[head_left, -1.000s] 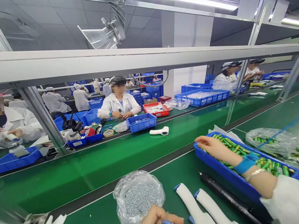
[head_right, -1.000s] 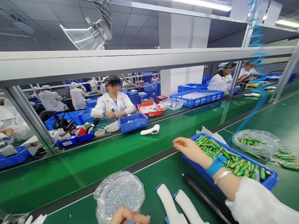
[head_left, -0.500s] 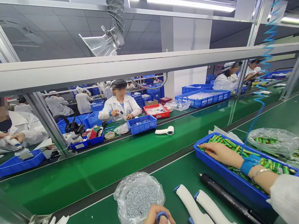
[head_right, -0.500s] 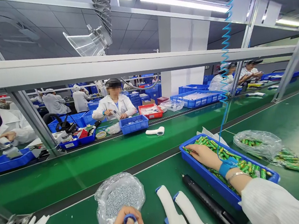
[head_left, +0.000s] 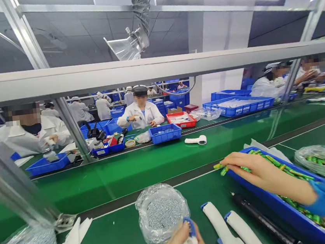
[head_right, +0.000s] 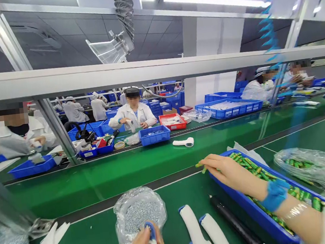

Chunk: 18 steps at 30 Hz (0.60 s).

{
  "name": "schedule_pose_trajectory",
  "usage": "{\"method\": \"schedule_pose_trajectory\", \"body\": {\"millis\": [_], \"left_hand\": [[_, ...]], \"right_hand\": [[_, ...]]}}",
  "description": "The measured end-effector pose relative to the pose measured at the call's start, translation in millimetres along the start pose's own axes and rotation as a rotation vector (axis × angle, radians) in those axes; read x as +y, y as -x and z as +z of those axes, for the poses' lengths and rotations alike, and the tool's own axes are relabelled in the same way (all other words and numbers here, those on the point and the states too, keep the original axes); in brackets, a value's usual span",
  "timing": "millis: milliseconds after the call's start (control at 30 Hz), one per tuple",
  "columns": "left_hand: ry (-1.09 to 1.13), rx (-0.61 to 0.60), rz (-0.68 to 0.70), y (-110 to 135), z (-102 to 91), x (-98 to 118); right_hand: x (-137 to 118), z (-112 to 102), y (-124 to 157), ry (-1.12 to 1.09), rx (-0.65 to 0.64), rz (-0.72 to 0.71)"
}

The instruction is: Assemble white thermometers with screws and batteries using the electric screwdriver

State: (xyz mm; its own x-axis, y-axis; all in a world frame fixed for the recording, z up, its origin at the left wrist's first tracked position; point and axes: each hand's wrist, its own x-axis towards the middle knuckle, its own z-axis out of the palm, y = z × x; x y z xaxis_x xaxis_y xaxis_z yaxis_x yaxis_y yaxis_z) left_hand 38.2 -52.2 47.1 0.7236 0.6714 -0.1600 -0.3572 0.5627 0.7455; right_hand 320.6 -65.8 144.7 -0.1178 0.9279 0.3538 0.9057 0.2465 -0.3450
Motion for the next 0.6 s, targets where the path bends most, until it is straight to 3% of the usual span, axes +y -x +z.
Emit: {"method": "schedule_pose_trajectory", "body": {"millis": [67, 133, 233, 333, 600], "left_hand": [[0.038, -0.134, -0.099, 0, 10.0, -3], [0.074, -0.264, -0.191, 2, 18.1, -5], [0.076, -0.265, -0.254, 11, 21.8, -7], [0.076, -0.246, -0.294, 21, 18.1, -7], [0.12, -0.23, -0.34, 21, 12.3, -15]], "right_hand": [[-47, -4, 3, -0.155, -0.009, -0.136], [-89, -6, 5, -0.327, -0.108, -0.317], [-130, -6, 6, -0.42, -0.299, -0.475], [-143, -5, 4, -0.422, -0.425, -0.512], [-145, -15, -1, -0.293, -0.674, -0.534]]}}
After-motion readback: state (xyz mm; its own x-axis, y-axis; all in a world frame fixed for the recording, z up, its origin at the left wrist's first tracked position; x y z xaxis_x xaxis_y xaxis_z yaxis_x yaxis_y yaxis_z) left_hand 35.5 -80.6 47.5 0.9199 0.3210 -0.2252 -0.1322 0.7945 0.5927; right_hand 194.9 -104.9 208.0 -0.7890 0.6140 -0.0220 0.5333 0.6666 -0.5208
